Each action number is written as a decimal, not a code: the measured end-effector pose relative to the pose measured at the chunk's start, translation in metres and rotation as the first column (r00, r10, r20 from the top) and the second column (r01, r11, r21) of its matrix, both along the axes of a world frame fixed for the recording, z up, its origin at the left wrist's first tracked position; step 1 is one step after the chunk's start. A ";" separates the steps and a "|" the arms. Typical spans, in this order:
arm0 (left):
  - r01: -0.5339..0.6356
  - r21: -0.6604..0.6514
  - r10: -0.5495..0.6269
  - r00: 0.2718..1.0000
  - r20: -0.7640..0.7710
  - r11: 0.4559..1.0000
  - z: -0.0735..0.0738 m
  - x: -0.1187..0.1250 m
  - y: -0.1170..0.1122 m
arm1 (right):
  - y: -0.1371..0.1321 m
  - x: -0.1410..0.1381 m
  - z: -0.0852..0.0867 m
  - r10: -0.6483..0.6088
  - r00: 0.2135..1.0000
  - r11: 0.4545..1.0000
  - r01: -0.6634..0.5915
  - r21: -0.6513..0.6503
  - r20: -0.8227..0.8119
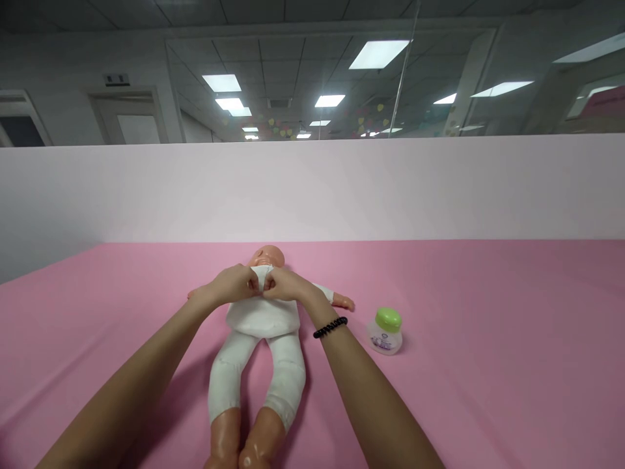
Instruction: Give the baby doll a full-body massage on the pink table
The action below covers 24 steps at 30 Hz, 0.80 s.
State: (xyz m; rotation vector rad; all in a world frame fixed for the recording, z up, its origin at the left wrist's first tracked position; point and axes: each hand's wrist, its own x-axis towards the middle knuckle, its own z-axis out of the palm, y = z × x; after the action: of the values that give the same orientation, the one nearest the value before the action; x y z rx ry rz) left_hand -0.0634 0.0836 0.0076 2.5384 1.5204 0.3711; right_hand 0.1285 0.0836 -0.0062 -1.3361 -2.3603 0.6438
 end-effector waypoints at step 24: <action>-0.137 0.143 0.111 0.978 0.176 0.980 -0.033 0.007 0.024 | 0.027 -0.004 -0.048 -0.342 0.907 0.891 0.396 0.221 -0.247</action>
State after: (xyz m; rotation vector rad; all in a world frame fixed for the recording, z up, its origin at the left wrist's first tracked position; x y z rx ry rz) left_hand -0.0567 0.1073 -0.0255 2.4551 1.6486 0.7269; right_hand 0.1242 0.1106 -0.0538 -1.4651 -1.8777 0.3142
